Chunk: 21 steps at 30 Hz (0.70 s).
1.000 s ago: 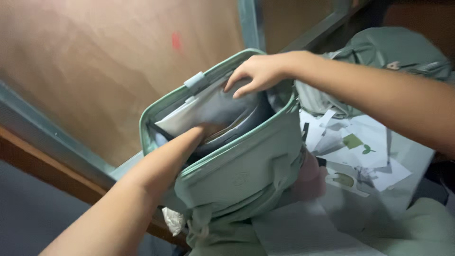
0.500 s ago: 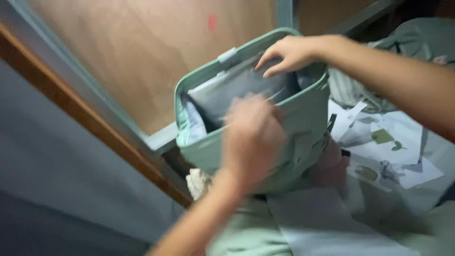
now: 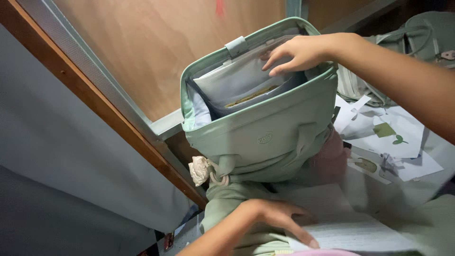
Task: The person places folded papers and a small pouch into a light green backpack, then zips the compartments closed. The person also handles a small pink plush toy and adjusts the bag's straps before closing the main compartment.
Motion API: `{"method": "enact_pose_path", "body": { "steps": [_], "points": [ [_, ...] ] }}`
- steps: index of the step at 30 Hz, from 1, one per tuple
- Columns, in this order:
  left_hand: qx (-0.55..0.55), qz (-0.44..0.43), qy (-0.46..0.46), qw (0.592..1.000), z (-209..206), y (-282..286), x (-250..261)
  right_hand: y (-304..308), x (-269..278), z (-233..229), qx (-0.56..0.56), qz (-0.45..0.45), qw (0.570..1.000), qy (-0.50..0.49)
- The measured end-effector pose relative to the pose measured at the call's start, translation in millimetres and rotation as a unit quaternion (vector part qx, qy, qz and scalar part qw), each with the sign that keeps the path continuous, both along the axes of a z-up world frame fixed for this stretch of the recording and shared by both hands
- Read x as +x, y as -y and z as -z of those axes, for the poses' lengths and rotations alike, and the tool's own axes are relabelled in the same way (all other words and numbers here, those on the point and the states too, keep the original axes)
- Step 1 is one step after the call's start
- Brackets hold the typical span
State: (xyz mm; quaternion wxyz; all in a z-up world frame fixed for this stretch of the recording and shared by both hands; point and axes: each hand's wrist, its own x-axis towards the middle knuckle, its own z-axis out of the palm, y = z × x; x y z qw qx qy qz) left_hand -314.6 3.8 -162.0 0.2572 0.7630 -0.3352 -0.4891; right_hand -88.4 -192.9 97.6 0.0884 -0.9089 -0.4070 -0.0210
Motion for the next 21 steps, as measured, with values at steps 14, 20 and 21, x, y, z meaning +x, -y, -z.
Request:
{"method": "enact_pose_path", "body": {
  "steps": [14,20,21],
  "points": [
    [-0.367,-0.293,0.119,0.875,-116,-45,-16,7,-36,-23,0.086,-0.012,0.996,-0.03],
    [-0.42,-0.521,0.269,0.693,-210,-77,12,35,-48,-45,0.274,-0.143,0.894,-0.326],
    [-0.397,-0.547,0.272,0.684,-221,-79,16,41,-55,-49,0.282,-0.092,0.901,-0.317]
  ]
}}
